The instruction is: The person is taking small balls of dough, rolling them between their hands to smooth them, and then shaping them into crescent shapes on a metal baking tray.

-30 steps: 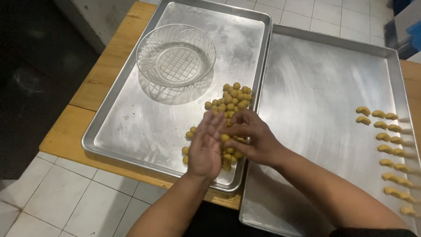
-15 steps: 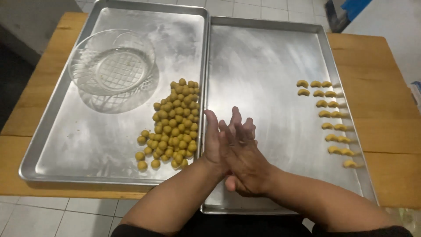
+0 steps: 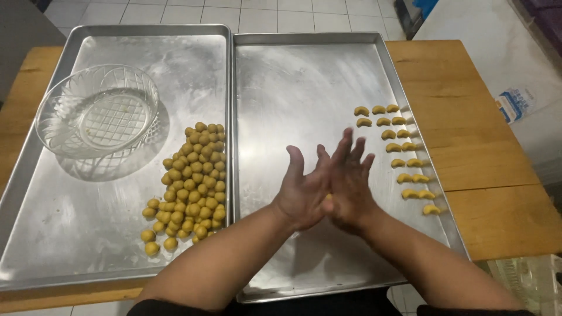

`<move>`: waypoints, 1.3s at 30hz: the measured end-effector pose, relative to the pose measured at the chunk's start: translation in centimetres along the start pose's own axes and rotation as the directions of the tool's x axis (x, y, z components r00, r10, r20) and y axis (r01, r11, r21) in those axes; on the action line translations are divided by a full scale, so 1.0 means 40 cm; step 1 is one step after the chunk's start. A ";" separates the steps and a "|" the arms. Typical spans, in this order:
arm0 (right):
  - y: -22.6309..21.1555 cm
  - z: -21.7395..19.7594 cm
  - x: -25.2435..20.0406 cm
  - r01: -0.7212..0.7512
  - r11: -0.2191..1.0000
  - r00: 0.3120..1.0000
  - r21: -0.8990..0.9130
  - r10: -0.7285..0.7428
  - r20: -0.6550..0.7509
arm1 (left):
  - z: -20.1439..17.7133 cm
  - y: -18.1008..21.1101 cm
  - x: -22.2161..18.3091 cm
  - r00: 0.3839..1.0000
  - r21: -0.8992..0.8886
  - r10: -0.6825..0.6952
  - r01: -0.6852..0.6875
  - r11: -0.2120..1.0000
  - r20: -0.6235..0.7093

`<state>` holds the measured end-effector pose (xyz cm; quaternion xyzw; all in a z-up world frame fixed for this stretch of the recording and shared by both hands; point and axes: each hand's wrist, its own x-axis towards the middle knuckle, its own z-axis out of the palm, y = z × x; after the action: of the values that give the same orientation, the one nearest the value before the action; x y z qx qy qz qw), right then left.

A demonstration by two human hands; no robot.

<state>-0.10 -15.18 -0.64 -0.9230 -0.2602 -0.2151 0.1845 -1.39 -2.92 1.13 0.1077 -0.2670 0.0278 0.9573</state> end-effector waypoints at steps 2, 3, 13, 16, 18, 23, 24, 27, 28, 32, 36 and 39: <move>0.024 0.021 0.029 -0.041 0.999 0.997 -0.024 0.039 -0.060 | 0.000 0.036 -0.008 0.991 -0.010 -0.116 0.116 0.993 -0.069; 0.036 0.031 0.042 -0.082 0.996 0.990 -0.046 0.076 -0.122 | 0.000 0.054 -0.012 0.964 -0.027 -0.231 0.230 0.973 -0.134; -0.004 0.078 0.033 -0.206 0.978 0.977 0.042 0.208 -0.051 | 0.080 0.100 0.062 0.703 0.282 -0.652 0.711 0.644 -0.284; -0.081 0.054 0.019 -0.031 0.994 0.985 -0.102 0.013 -0.173 | 0.148 0.129 0.090 0.718 0.626 -0.673 0.610 0.486 -0.177; -0.168 0.023 0.001 0.157 0.969 0.983 0.189 -0.136 -0.119 | 0.013 0.076 0.032 0.666 0.233 -0.655 0.743 0.628 -0.358; -0.026 0.060 0.022 -0.115 0.989 0.988 0.091 0.124 -0.092 | 0.033 0.066 0.020 0.717 0.320 -0.630 0.697 0.641 -0.299; -0.013 0.048 0.031 -0.239 0.965 0.968 0.112 0.246 -0.051 | 0.038 0.065 0.020 0.737 0.359 -0.619 0.674 0.646 -0.271; -0.089 0.089 -0.008 0.049 0.982 0.994 0.180 -0.030 -0.108 | 0.043 0.070 0.037 0.802 0.331 -0.567 0.595 0.732 -0.188; -0.092 0.084 -0.009 0.044 0.983 0.994 0.180 -0.025 -0.110 | 0.045 0.070 0.046 0.799 0.331 -0.571 0.599 0.729 -0.188; -0.047 0.061 0.021 -0.064 0.978 0.996 0.198 0.076 -0.056 | 0.071 0.085 0.056 0.651 0.256 -0.676 0.758 0.600 -0.345; -0.044 0.051 0.027 -0.180 0.983 0.979 0.044 0.184 -0.090 | 0.093 0.088 0.040 0.599 0.234 -0.692 0.798 0.555 -0.403; -0.126 0.044 -0.008 0.090 0.951 0.996 0.295 -0.077 -0.055 | 0.057 0.080 0.060 0.652 0.201 -0.648 0.749 0.631 -0.394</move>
<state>-2.66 -10.49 -1.10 -0.8681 -0.3245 -0.2006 0.3175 -0.84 -0.32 4.88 0.3647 -0.0534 -0.2880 0.8839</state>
